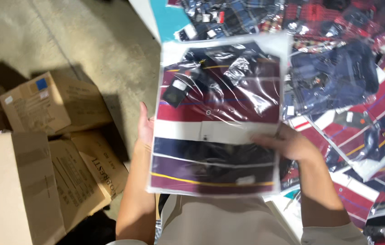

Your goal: The person picks up several packaged shirts from a table and places them one by one into cardboard boxes.

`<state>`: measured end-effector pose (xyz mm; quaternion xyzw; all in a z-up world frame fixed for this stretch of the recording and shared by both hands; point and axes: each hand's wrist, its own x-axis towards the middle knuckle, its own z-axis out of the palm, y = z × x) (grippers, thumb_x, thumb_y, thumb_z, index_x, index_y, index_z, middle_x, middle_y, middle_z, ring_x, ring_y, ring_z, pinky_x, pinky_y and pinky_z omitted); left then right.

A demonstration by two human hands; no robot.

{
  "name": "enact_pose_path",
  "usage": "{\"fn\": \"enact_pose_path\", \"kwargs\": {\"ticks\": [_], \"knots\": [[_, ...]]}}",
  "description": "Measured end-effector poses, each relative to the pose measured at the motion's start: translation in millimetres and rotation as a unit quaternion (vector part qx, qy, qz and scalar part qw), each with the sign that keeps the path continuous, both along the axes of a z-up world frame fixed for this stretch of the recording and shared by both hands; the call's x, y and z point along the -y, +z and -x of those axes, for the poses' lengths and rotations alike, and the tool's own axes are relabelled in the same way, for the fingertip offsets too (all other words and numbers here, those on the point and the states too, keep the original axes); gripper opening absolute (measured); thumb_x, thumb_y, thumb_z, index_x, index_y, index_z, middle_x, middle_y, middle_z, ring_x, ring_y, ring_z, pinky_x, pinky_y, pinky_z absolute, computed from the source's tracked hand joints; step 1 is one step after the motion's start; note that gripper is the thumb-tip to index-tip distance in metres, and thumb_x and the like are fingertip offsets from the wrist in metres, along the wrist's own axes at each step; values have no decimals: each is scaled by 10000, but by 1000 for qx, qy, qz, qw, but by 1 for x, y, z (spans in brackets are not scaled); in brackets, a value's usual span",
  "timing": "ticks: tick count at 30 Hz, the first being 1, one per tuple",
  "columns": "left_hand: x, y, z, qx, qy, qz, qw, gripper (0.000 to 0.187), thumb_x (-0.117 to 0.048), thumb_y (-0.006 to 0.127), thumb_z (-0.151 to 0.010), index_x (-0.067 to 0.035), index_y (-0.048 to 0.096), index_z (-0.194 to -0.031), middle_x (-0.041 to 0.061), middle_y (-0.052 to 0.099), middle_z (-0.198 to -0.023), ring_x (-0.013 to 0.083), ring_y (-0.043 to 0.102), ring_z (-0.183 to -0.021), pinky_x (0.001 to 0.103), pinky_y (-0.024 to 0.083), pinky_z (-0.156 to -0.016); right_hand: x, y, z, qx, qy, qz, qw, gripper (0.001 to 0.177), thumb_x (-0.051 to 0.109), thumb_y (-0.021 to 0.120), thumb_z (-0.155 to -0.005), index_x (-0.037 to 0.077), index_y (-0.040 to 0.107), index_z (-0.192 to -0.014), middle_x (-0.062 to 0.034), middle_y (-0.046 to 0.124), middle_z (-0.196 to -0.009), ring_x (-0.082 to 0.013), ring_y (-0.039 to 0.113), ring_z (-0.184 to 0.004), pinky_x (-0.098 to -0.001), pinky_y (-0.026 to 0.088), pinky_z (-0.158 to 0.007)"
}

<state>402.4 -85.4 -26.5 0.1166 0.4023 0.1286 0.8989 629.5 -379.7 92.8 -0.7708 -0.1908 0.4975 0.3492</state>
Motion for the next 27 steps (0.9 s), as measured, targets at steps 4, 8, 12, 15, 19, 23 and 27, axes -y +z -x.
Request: {"fn": "enact_pose_path", "kwargs": {"ticks": [4, 8, 12, 15, 19, 23, 27], "knots": [[6, -6, 34, -54, -36, -130, 989, 204, -132, 820, -862, 5, 802, -1012, 150, 767, -800, 242, 760, -664, 404, 637, -687, -18, -23, -19, 20, -32, -42, 998, 232, 198, 730, -962, 35, 826, -1096, -157, 825, -910, -279, 795, -878, -504, 628, -861], [12, -12, 63, -71, -20, -289, 954, 310, -72, 837, -892, -86, 772, -1195, 79, 793, -1035, 185, 757, -876, 386, 631, -817, -53, -32, -2, 28, -72, -97, 992, 355, 244, 670, -1040, 33, 682, -1325, -166, 741, -1170, -317, 708, -1098, -515, 544, -997], [7, 35, 106, -162, -43, -427, 888, 169, -205, 792, -977, -142, 806, -1134, 2, 785, -947, 84, 656, -823, 301, 587, -787, -101, -26, 24, 121, 84, -33, 989, 406, 403, 672, -1040, 52, 726, -1237, -224, 766, -1061, -406, 718, -1058, -588, 496, -1026], [6, 24, 151, -227, 3, -471, 852, 152, -238, 727, -1027, -124, 827, -1026, -1, 776, -861, 73, 630, -803, 290, 571, -791, -120, -107, 21, 158, 155, -71, 972, 428, 455, 648, -1065, 46, 721, -1170, -241, 753, -977, -394, 725, -987, -564, 513, -936], [-3, 60, 209, -299, 88, -487, 816, 227, -205, 703, -1032, -115, 787, -842, -16, 644, -666, 103, 528, -635, 281, 474, -617, -182, -85, 65, 178, 212, -163, 947, 345, 350, 614, -1096, 50, 710, -1236, -222, 756, -981, -376, 740, -978, -558, 529, -938], [-17, 97, 267, -347, 186, -473, 788, 274, -212, 693, -1018, -112, 753, -771, -21, 624, -617, 95, 507, -600, 261, 426, -579, -256, -34, 145, 261, 259, -228, 902, 440, 323, 618, -1128, -81, 712, -979, -318, 653, -773, -474, 638, -732, -587, 468, -797], [-17, 118, 323, -415, 197, -438, 772, 341, -435, 546, -1031, -153, 729, -1081, -54, 700, -926, 94, 637, -874, 309, 529, -822, -310, -75, 160, 249, 347, -234, 873, 370, 266, 565, -1093, -35, 758, -1190, -176, 776, -1154, -294, 706, -1158, -439, 495, -962]]}}
